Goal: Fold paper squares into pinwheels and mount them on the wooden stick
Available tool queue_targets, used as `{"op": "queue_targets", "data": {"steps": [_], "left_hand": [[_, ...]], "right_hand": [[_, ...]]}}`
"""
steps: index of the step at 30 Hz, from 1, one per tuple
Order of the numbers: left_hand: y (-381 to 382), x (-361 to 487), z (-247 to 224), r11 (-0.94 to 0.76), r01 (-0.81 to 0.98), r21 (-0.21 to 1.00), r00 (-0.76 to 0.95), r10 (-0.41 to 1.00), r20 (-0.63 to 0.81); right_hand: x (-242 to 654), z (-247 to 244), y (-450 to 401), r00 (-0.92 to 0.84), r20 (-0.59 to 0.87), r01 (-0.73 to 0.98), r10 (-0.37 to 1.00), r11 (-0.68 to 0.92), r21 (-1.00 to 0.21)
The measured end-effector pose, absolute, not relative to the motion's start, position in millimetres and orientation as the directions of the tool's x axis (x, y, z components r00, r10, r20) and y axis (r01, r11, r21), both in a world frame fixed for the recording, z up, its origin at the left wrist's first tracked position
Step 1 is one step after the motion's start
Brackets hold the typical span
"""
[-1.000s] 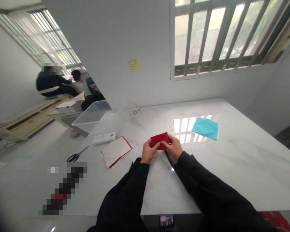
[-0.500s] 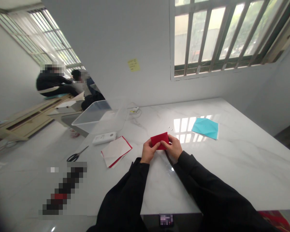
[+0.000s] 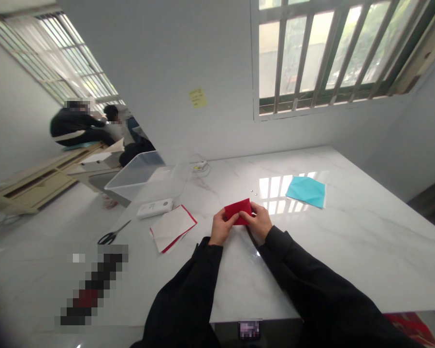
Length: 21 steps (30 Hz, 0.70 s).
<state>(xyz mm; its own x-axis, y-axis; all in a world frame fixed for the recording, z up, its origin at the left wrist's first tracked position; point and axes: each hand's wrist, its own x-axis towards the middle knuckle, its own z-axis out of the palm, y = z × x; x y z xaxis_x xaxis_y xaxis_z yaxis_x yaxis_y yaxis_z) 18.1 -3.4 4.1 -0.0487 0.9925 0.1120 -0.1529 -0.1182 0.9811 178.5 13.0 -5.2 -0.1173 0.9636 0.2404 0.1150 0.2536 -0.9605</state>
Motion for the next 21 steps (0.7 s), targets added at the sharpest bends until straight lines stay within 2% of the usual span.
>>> {"op": "queue_targets", "data": {"steps": [21], "left_hand": [[-3.0,18.3,2.8,-0.099,-0.123,0.987,-0.084,0.992,0.089]], "right_hand": [[176.9,-5.3,12.7,-0.105,0.238,0.122,0.965,0.25,-0.96]]}}
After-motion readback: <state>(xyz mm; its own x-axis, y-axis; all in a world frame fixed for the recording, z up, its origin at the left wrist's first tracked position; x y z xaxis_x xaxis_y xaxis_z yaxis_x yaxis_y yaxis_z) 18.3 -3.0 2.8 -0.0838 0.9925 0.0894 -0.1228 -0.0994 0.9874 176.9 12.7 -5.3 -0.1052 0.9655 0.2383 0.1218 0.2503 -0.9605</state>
